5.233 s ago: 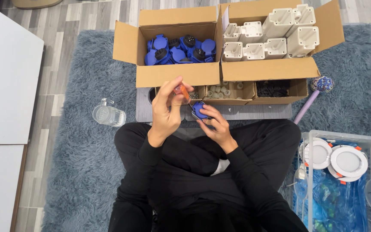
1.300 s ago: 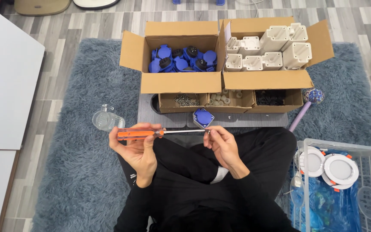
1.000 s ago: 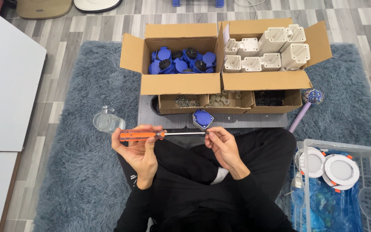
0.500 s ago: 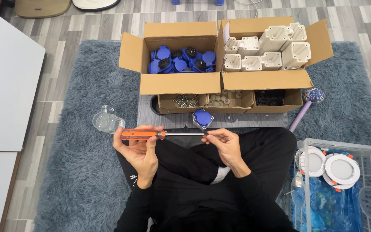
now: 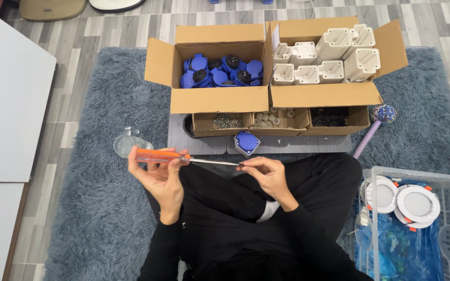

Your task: Assembling and inspecting electrical components like recessed lights and sockets using a screwdriver

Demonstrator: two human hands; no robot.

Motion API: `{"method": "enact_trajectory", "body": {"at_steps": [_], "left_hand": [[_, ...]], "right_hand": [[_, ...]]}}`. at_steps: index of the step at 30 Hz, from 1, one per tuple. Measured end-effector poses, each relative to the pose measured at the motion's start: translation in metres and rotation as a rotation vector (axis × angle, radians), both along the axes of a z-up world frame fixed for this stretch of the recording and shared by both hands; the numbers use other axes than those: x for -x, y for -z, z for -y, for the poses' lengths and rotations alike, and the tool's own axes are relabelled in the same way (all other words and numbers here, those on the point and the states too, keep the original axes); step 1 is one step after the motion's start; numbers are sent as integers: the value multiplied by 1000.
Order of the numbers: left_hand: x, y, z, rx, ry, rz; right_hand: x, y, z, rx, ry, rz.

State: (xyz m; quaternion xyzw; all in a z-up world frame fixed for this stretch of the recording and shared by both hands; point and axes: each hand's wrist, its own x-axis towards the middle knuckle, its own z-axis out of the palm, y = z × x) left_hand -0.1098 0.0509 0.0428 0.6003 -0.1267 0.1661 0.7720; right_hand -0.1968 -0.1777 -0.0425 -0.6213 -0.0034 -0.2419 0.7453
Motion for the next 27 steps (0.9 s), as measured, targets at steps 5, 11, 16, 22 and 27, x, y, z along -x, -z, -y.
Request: {"method": "enact_trajectory", "body": {"at_steps": [5, 11, 16, 22, 27], "left_hand": [[-9, 4, -16, -17, -17, 52], [-16, 4, -25, -64, -58, 141], [-19, 6, -19, -94, -45, 179], [-15, 12, -12, -109, 4, 187], [-17, 9, -8, -114, 19, 203]], "right_hand": [[-10, -36, 9, 266, -42, 3], [-27, -39, 3, 956, 332, 44], [-37, -27, -11, 1319, 515, -16], [-37, -7, -12, 1329, 544, 41], [-36, -1, -10, 1360, 559, 50]]}}
